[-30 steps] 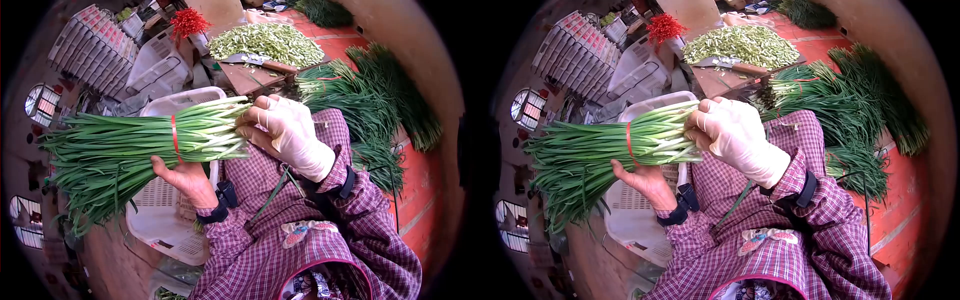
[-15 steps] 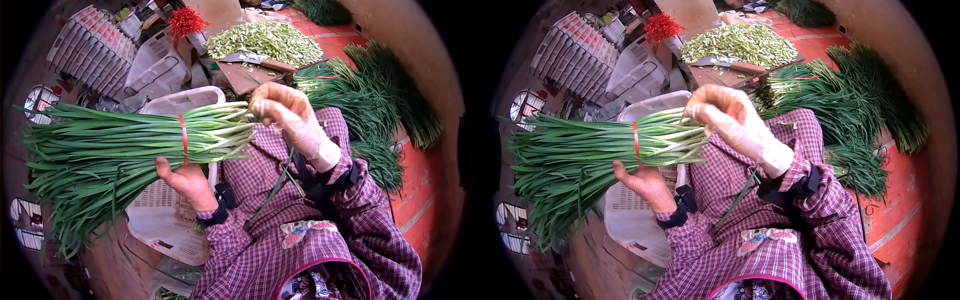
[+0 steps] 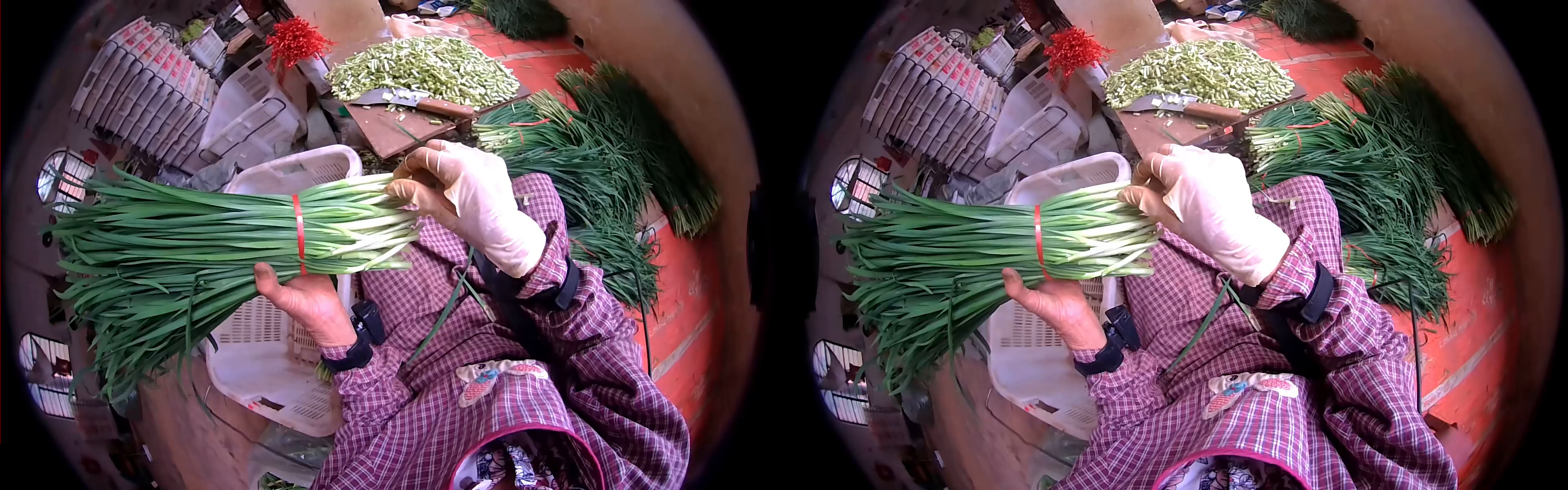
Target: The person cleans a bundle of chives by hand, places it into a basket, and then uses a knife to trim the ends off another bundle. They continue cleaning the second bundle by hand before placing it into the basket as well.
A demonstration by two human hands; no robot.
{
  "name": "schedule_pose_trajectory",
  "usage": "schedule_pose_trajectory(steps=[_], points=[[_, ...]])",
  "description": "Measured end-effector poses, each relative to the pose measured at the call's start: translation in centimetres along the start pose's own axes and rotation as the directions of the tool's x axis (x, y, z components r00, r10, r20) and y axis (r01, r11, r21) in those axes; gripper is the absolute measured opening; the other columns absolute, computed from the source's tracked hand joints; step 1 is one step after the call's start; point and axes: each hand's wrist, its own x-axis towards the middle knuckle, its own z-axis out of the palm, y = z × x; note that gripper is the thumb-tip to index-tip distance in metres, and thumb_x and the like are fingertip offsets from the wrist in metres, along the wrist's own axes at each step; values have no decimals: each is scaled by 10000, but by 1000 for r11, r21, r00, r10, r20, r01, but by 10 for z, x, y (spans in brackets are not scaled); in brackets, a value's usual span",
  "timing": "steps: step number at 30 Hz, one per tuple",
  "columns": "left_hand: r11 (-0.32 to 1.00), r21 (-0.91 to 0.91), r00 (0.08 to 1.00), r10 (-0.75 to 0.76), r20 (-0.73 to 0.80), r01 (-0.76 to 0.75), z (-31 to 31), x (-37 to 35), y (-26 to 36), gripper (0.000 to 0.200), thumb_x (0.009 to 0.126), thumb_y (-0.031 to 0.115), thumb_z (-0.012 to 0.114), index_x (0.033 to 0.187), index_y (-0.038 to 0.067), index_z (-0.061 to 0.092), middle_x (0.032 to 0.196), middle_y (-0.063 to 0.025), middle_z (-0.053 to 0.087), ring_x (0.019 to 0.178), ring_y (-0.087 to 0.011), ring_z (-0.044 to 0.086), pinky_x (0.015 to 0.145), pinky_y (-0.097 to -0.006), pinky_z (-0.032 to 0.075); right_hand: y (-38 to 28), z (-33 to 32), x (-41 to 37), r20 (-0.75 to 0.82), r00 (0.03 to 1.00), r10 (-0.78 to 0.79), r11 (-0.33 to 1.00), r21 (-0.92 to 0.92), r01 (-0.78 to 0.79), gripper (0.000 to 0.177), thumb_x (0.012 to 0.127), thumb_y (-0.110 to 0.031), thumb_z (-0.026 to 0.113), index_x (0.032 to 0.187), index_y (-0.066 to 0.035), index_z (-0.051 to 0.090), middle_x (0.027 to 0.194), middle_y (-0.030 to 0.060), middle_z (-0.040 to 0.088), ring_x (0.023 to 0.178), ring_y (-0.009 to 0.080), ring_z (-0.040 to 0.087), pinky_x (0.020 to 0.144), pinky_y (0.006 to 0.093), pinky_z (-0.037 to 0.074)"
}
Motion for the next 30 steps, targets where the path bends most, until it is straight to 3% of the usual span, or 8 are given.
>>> schedule_pose_trajectory(steps=[8, 10, 15, 17, 19, 20, 26, 30], points=[[999, 18, 999, 29, 17, -30, -17, 5, -2, 842, 764, 512, 682, 1400, 59, 369, 1388, -109, 415, 1265, -257, 421, 1042, -430, 374, 12, 8, 0, 416, 899, 134, 968, 138, -208, 238, 804, -299, 681, 772, -64, 660, 686, 115, 641, 658, 307, 649, 604, 397, 503], [998, 49, 1000, 29, -11, -29, -23, 10, -3, 877, 750, 528, 688, 1404, 49, 353, 1380, -111, 412, 1246, -263, 440, 1033, -434, 387, 26, 12, -4, 250, 952, -177, 951, -206, 231, 211, 797, -268, 657, 759, -61, 641, 678, 112, 634, 656, 294, 653, 583, 405, 511], [985, -49, 985, -162, 57, 165, -29, 14, 1, 878, 758, 540, 672, 1403, 43, 345, 1361, -127, 414, 1242, -268, 440, 1021, -440, 399, 89, -9, -23, 314, 935, 165, 765, -639, 80, 141, 810, -206, 615, 806, -67, 638, 714, 133, 634, 652, 321, 637, 601, 402, 516], [983, -69, 985, -166, 41, 168, -32, 15, -3, 823, 754, 462, 716, 1376, 36, 387, 1295, -137, 495, 1229, -273, 472, 1036, -446, 410, 89, -17, -18, 251, 948, 196, 801, -598, -7, 224, 811, -198, 629, 996, -72, 637, 888, 158, 646, 802, 326, 637, 714, 400, 515], [990, -56, 992, -126, -5, 125, -26, 16, -11, 779, 756, 405, 731, 1359, 36, 404, 1272, -127, 518, 1206, -261, 487, 1024, -440, 422, 67, -18, -7, 172, 985, -6, 893, -442, 83, 422, 811, -211, 661, 1199, -77, 565, 1052, 165, 609, 948, 331, 600, 811, 413, 485], [984, -72, 986, -161, 33, 163, -21, 13, -8, 763, 759, 376, 735, 1356, 34, 406, 1271, -120, 521, 1197, -257, 494, 1018, -435, 429, 53, -17, -1, 219, 973, 68, 946, -323, 7, 541, 800, -241, 696, 1286, -86, 513, 1124, 155, 578, 1008, 340, 570, 850, 426, 461], [975, -52, 961, -205, 184, 218, -14, 10, -25, 670, 792, 293, 706, 1322, -6, 425, 1255, -122, 536, 1141, -250, 544, 994, -416, 457, -16, 11, 16, 436, 886, -155, 987, 100, 123, 1069, 679, -569, 760, 1440, 0, 272, 1144, 272, 521, 1048, 435, 523, 889, 471, 419], [941, -88, 937, -309, 160, 326, -11, 5, -26, 684, 735, 191, 755, 1317, 15, 443, 1223, -98, 543, 1099, -212, 553, 949, -367, 463, -14, 47, 4, 419, 879, -229, 972, 154, 179, 1256, 610, -565, 805, 1474, 38, 123, 1224, 296, 476, 1084, 454, 519, 911, 470, 450]])
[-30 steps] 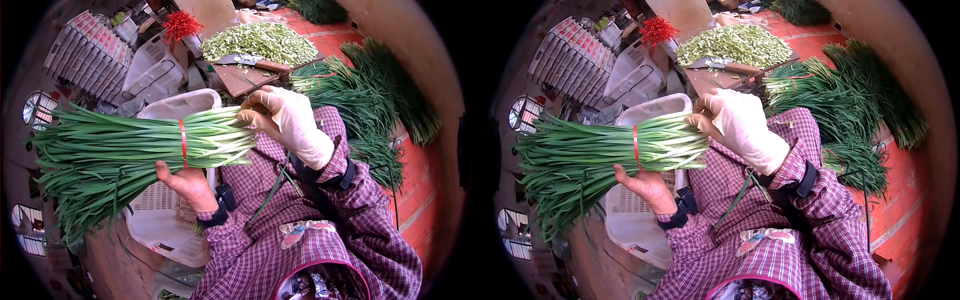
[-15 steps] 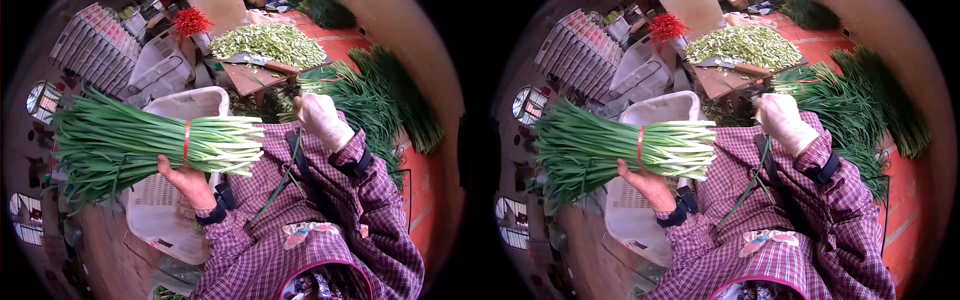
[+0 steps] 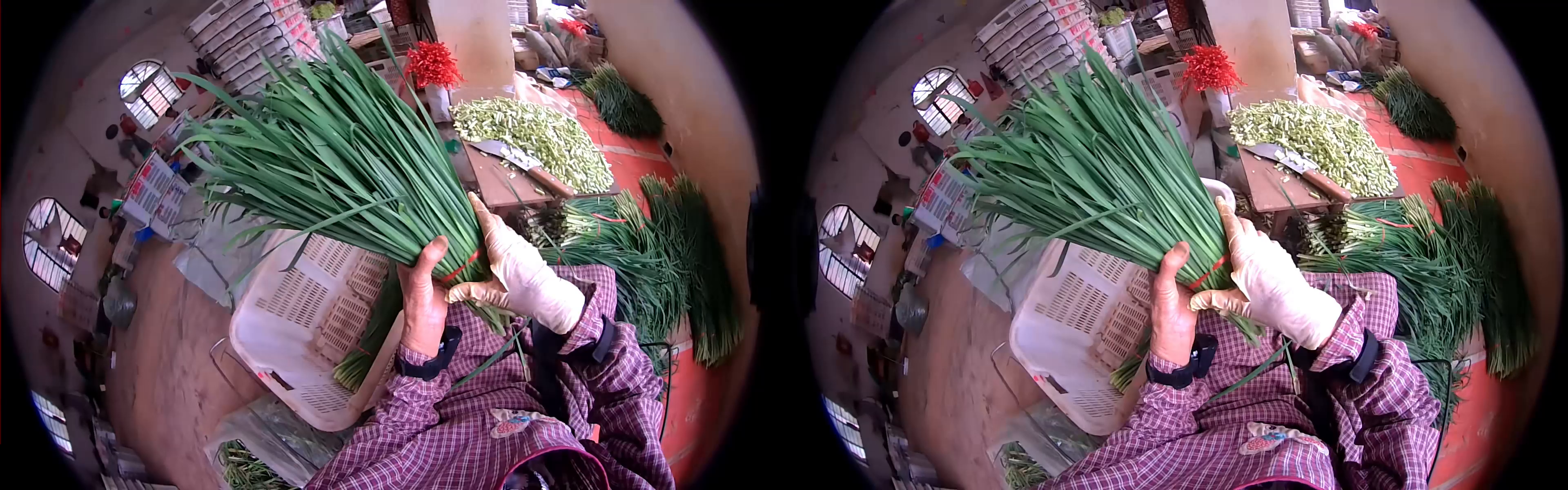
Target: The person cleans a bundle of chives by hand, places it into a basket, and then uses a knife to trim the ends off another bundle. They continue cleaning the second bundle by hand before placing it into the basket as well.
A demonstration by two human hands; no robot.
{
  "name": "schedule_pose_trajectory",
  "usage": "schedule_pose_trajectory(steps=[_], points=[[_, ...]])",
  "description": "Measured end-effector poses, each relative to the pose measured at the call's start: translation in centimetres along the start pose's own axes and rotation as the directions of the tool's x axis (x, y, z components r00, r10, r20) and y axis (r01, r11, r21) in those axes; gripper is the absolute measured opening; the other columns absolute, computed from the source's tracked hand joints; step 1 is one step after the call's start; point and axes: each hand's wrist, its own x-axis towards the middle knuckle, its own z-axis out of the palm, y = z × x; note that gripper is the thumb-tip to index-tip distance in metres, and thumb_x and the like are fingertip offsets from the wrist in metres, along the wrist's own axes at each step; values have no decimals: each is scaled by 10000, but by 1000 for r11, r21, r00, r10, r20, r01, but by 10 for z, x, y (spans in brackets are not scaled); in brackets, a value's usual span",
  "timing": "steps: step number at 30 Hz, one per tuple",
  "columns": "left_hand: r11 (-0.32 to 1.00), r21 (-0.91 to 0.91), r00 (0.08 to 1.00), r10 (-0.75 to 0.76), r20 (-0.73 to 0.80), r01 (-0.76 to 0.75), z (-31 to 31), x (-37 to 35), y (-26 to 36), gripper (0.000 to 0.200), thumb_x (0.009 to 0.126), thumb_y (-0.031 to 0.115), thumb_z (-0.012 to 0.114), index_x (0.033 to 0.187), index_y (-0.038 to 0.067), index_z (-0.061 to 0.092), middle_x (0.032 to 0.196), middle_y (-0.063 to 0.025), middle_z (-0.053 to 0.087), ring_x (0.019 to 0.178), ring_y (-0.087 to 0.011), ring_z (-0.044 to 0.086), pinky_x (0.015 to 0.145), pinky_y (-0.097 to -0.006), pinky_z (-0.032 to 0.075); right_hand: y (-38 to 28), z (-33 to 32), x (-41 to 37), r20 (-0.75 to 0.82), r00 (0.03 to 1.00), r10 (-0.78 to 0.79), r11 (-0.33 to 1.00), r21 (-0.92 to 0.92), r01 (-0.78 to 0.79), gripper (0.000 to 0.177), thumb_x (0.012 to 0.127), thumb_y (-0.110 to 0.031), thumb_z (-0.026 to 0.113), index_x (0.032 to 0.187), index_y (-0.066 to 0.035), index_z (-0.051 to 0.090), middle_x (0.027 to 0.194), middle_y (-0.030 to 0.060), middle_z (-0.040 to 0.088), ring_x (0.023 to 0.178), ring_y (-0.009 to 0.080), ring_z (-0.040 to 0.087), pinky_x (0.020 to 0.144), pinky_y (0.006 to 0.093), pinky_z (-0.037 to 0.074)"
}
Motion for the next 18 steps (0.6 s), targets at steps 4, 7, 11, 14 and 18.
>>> schedule_pose_trajectory(steps=[4, 7, 11, 14, 18], points=[[991, 88, 995, 103, 19, -104, 5, -4, 9, 630, 742, 180, 749, 1289, 21, 478, 1200, -82, 557, 1078, -194, 560, 932, -360, 473, 13, 27, -2, -59, 997, 44, 963, 268, -27, 1287, 596, -485, 852, 1487, 33, 81, 1313, 281, 453, 1172, 424, 509, 971, 423, 430], [974, 160, 987, 157, 36, -161, 8, -7, 21, 597, 764, 206, 747, 1273, 14, 501, 1206, -76, 556, 1075, -188, 559, 936, -348, 461, 8, 35, 1, -79, 995, 64, 950, 310, -36, 1228, 631, -377, 866, 1489, 30, 88, 1403, 241, 403, 1284, 357, 439, 1032, 394, 395], [953, 266, 980, 103, 170, -146, 3, -16, 52, 841, 778, 416, 770, 1385, -6, 369, 1326, -99, 486, 1213, -205, 463, 1060, -342, 329, -1, 26, 11, 145, 956, 255, 636, 720, -279, 1133, 662, -224, 874, 1496, -5, 140, 1446, 158, 386, 1306, 235, 414, 1076, 348, 351], [949, 292, 917, -5, 400, -122, -14, -22, 91, 1021, 744, 519, 759, 1463, 12, 241, 1372, -148, 434, 1266, -263, 426, 1071, -398, 323, 6, 16, 20, 280, 943, 178, 320, 890, -325, 934, 704, -187, 828, 1454, -30, 294, 1334, 78, 507, 1217, 162, 472, 1016, 306, 405], [937, 342, 914, -193, 356, 64, -61, -11, 116, 1042, 747, 604, 710, 1449, -15, 251, 1293, -225, 515, 1189, -312, 520, 1040, -427, 383, 14, 27, 10, 435, 898, 65, -80, 899, -430, 714, 759, -273, 766, 1336, -6, 441, 1154, 83, 621, 1004, 161, 618, 914, 314, 492]])
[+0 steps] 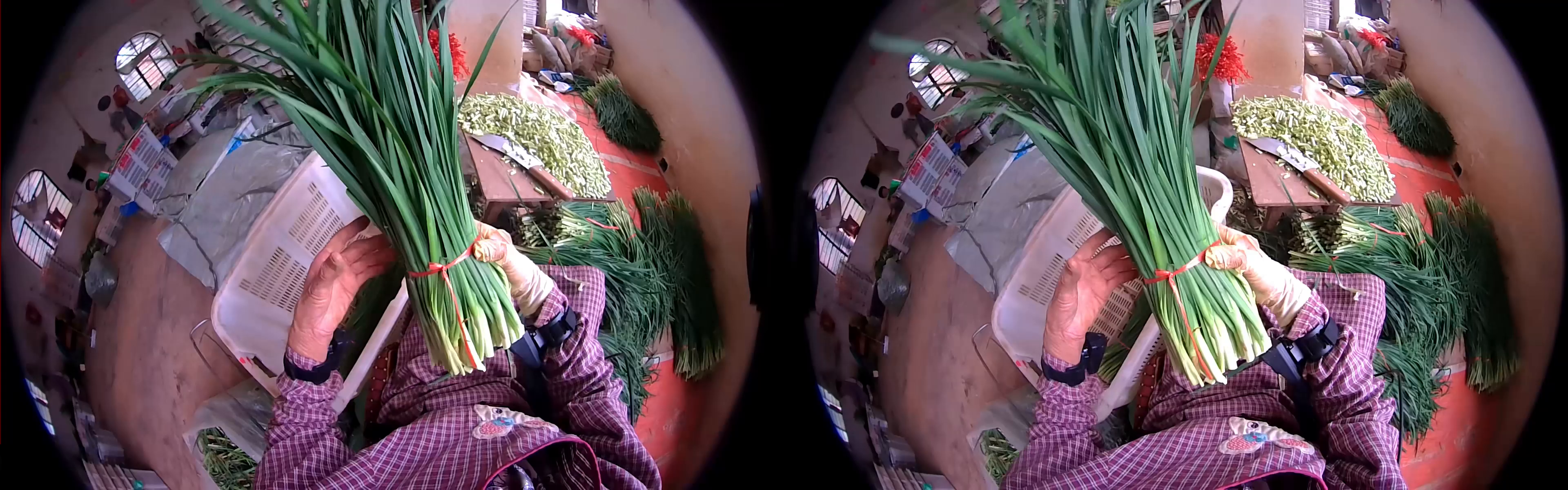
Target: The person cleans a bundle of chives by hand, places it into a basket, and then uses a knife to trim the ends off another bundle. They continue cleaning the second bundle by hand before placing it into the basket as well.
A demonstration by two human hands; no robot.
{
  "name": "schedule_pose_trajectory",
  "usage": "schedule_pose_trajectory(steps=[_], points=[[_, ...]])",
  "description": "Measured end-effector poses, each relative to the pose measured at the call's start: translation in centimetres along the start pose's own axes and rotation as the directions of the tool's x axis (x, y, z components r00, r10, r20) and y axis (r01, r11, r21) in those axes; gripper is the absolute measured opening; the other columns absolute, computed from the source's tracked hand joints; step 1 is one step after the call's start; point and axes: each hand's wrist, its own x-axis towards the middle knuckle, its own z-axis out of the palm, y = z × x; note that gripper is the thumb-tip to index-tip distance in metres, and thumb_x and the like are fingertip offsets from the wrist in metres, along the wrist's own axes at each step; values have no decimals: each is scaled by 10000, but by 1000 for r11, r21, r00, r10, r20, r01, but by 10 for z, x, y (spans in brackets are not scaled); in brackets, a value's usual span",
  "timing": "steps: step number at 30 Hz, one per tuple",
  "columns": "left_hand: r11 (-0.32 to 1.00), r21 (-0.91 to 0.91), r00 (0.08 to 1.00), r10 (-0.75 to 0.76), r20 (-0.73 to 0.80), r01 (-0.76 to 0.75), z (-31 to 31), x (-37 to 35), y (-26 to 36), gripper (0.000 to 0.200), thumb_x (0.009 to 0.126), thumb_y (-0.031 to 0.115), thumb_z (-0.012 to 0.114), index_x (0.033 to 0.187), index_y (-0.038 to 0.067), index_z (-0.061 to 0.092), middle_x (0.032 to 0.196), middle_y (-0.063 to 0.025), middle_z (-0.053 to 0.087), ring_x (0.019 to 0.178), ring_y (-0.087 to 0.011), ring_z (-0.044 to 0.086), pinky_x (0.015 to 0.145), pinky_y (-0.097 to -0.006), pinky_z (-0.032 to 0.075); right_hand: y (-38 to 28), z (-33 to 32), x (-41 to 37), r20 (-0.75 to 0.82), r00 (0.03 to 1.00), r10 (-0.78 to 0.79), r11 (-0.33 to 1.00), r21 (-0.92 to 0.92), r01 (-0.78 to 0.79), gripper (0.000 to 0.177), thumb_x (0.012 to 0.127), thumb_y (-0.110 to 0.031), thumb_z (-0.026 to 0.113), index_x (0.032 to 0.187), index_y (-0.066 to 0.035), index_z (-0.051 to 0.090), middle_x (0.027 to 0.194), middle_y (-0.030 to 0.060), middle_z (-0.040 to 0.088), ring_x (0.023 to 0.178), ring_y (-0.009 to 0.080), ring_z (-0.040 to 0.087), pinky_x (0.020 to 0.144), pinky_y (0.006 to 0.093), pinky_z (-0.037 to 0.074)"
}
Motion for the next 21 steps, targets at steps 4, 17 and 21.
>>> schedule_pose_trajectory(steps=[4, 17, 21], points=[[979, -157, 992, -127, 29, 130, -16, 2, -30, 958, 739, 599, 716, 1413, 25, 351, 1368, -140, 471, 1239, -267, 472, 1054, -419, 383, 39, -7, -6, -29, 982, 187, 907, 389, -161, 492, 802, -264, 732, 1191, -8, 571, 1045, 116, 674, 876, 217, 679, 826, 358, 564], [986, -159, 954, -6, -300, -44, -78, 54, 7, 569, 766, 258, 742, 1233, 12, 527, 1128, -98, 625, 1030, -228, 608, 938, -365, 503, 39, -7, 44, -107, 994, 5, 727, -683, -77, 664, 924, -467, 587, 1342, 34, 465, 1159, 86, 622, 944, 121, 576, 821, 275, 488], [962, 268, 954, 31, -299, 52, -161, 69, 11, 573, 728, 191, 747, 1220, 2, 521, 1089, -85, 617, 989, -174, 595, 895, -318, 489, 17, -20, 17, -270, 955, -124, 806, -588, -62, 730, 867, -510, 644, 1318, 42, 490, 1121, 87, 643, 925, 139, 599, 905, 273, 466]])
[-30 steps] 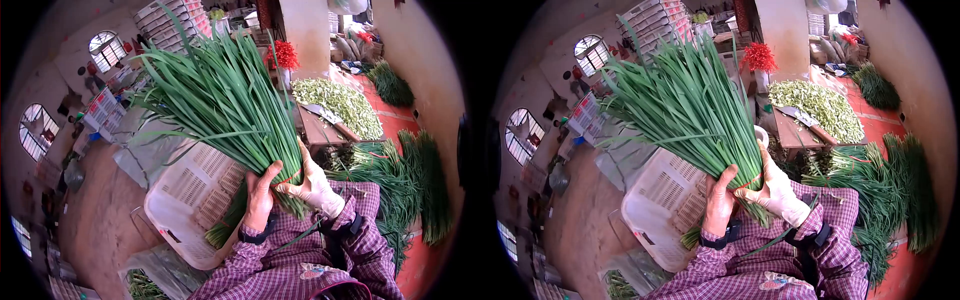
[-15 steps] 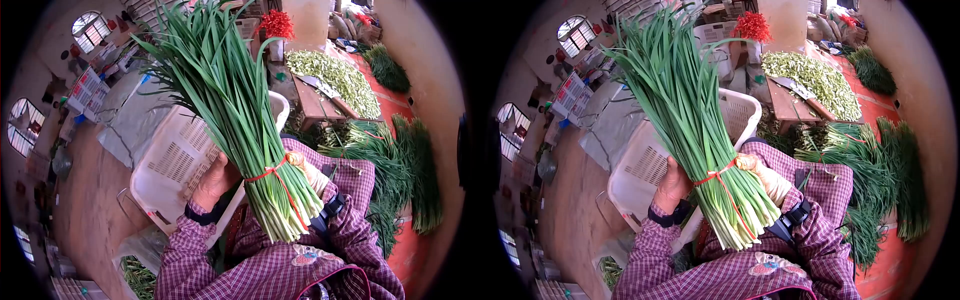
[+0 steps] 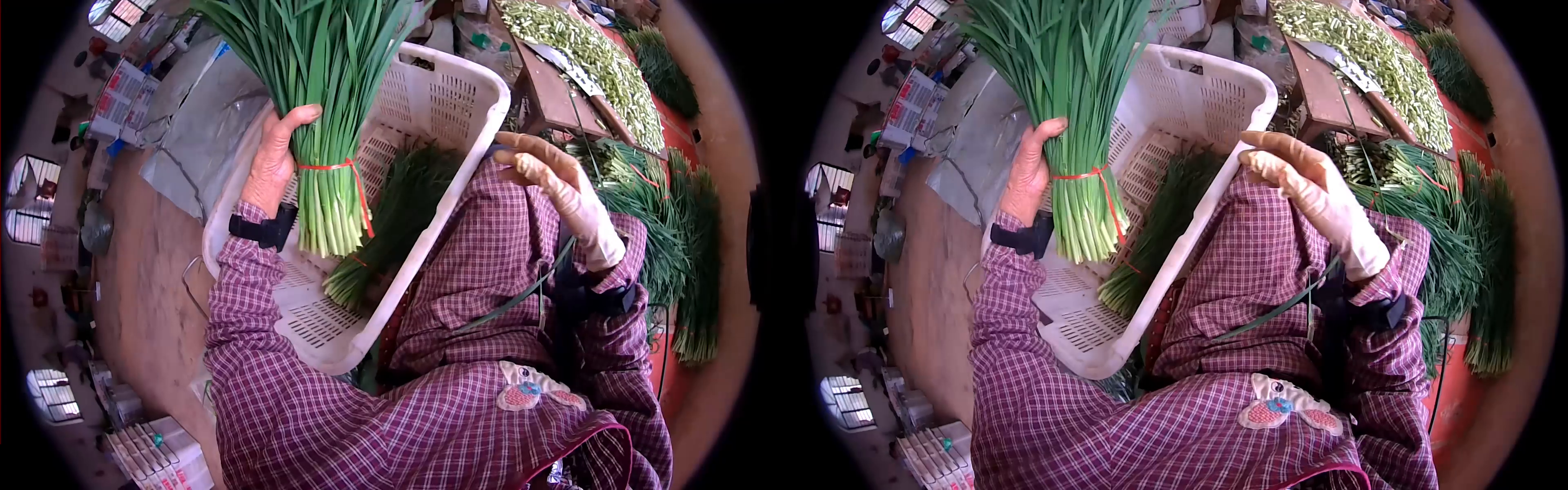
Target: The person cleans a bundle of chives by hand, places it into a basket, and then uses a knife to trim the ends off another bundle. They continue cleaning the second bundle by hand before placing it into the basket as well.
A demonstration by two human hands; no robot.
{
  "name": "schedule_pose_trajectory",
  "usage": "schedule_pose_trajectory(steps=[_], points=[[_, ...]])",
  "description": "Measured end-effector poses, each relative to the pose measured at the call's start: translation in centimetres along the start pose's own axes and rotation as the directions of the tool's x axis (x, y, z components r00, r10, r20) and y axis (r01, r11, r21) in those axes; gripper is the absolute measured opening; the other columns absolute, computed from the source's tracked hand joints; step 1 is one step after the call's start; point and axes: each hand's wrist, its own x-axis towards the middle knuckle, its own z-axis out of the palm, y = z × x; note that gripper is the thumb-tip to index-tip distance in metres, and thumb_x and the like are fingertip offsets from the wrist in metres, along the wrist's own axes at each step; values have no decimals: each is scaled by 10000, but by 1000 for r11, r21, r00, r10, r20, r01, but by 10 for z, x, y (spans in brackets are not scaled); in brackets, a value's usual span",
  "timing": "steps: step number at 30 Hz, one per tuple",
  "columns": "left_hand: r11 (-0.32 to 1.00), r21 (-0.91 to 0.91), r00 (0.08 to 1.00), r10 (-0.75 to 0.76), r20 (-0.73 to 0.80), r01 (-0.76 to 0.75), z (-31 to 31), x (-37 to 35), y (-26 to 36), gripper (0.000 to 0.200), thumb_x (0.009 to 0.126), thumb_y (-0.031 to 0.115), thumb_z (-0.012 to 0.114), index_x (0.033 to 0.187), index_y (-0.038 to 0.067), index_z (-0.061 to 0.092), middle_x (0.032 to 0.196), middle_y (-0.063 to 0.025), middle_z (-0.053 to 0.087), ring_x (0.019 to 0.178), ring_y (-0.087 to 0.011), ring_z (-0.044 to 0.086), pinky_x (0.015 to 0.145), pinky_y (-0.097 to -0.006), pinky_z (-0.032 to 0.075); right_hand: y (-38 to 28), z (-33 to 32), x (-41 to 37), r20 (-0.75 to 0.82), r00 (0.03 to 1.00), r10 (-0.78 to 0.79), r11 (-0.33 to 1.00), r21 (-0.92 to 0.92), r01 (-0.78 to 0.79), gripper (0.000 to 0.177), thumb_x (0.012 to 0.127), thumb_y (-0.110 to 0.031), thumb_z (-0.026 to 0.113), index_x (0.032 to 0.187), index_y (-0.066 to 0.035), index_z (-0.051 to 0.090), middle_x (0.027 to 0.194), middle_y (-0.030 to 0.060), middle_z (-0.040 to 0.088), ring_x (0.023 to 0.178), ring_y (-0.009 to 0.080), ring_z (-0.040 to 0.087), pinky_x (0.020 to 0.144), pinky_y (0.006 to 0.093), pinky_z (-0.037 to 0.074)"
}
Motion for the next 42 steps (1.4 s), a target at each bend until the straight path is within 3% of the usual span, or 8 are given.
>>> schedule_pose_trajectory(steps=[6, 10, 14, 19, 24, 29, 33, 42], points=[[876, 479, 998, -59, -22, 62, -71, 11, -71, 643, 703, 129, 752, 1259, -26, 468, 1083, -102, 615, 964, -192, 606, 887, -310, 488, -26, -46, -33, -360, 933, -6, 939, -322, -119, 668, 871, -525, 612, 1272, 7, 561, 1016, 42, 674, 883, 124, 617, 890, 279, 470], [817, 523, 969, -230, -91, 243, -111, -10, -141, 614, 685, 116, 757, 1222, -6, 485, 1096, -111, 611, 974, -210, 601, 872, -331, 490, -19, -68, -42, -417, 897, -143, 907, -419, -50, 558, 912, -452, 594, 1266, -21, 582, 995, 39, 681, 857, 115, 628, 874, 275, 470], [709, 516, 875, -432, -218, 479, -158, -50, -236, 596, 653, 117, 782, 1169, 5, 506, 1052, -110, 635, 938, -213, 616, 871, -331, 491, -17, -80, -46, -525, 850, -30, 843, -470, -261, 415, 952, -302, 581, 1250, -14, 596, 956, 30, 674, 838, 90, 615, 850, 243, 474], [651, 624, 884, -441, -155, 433, -174, -102, -321, 999, 651, 190, 855, 1455, 37, 283, 1354, -138, 465, 1241, -243, 453, 1041, -334, 369, -22, -94, -53, -603, 794, -77, 732, -575, -365, 428, 964, -346, 544, 1235, -22, 612, 942, 33, 672, 820, 91, 606, 833, 261, 473], [577, 713, 860, -505, -72, 398, -184, -110, -315, 1172, 583, 308, 888, 1478, 47, 178, 1403, -180, 427, 1303, -313, 398, 1089, -393, 327, -18, -96, -51, -600, 797, -65, 727, -576, -374, 387, 967, -301, 551, 1226, -21, 617, 937, 31, 672, 823, 88, 600, 825, 255, 476], [324, 796, 789, -545, -285, 511, -145, -112, -289, 1116, 587, 307, 884, 1456, 71, 223, 1324, -172, 515, 1214, -317, 500, 1012, -405, 404, -15, -89, -43, -598, 801, -1, 811, -469, -349, 368, 948, -257, 595, 1225, -16, 615, 943, 31, 672, 829, 84, 599, 818, 245, 482], [540, 679, 786, -611, -91, 498, -132, -142, -332, 1045, 589, 278, 874, 1419, 80, 269, 1258, -174, 562, 1145, -325, 548, 950, -399, 444, -20, -86, -47, -602, 799, -5, 783, -499, -371, 366, 950, -262, 589, 1218, -14, 619, 943, 35, 672, 841, 85, 597, 825, 254, 482], [532, 677, 810, -562, -167, 508, -106, -155, -337, 1085, 597, 291, 864, 1448, 50, 236, 1286, -198, 500, 1208, -371, 466, 1003, -424, 396, -8, -96, -56, -679, 734, 20, 801, -429, -418, 324, 944, -207, 598, 1205, -16, 629, 941, 33, 677, 832, 72, 588, 829, 242, 476]])
